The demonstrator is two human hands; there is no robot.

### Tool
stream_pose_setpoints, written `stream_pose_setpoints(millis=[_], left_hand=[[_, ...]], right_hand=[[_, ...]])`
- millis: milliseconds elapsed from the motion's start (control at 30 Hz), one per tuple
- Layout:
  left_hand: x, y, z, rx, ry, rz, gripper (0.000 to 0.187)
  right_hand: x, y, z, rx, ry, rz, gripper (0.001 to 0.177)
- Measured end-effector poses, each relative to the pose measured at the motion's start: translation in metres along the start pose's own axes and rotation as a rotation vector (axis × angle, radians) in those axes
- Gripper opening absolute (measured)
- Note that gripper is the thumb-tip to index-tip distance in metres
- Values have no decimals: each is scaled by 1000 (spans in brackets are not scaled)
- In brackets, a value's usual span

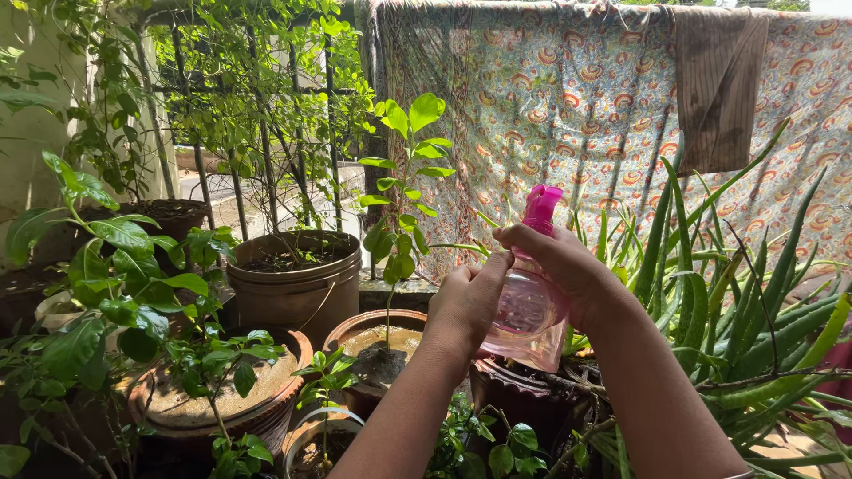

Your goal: The person sprays water on various potted plants on a balcony using a pink plastic spray bottle.

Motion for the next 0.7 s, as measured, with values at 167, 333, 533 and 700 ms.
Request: stream_pose_setpoints(millis=[167,333,533,700], left_hand=[[1,-3,-3,-9,-18,-7,68],[1,-6,1,-2,-25,-48,66],[4,6,26,12,-65,53,79],[11,3,44,277,-145,44,97]], right_hand=[[-7,3,2,-2,-18,-9,33],[-5,1,-1,5,-10,27,30],[0,8,-26,-48,-59,-89,28],[6,10,-57,-151,-22,-57,27]])
Point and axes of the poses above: each hand's wrist, its own y-axis towards the middle knuckle, its own z-axis out of the palm, x = y × z, the point moved 3 cm from there along y, towards the middle knuckle, and after that the axes turned 14 degrees about -x, right-handed, at the moved point
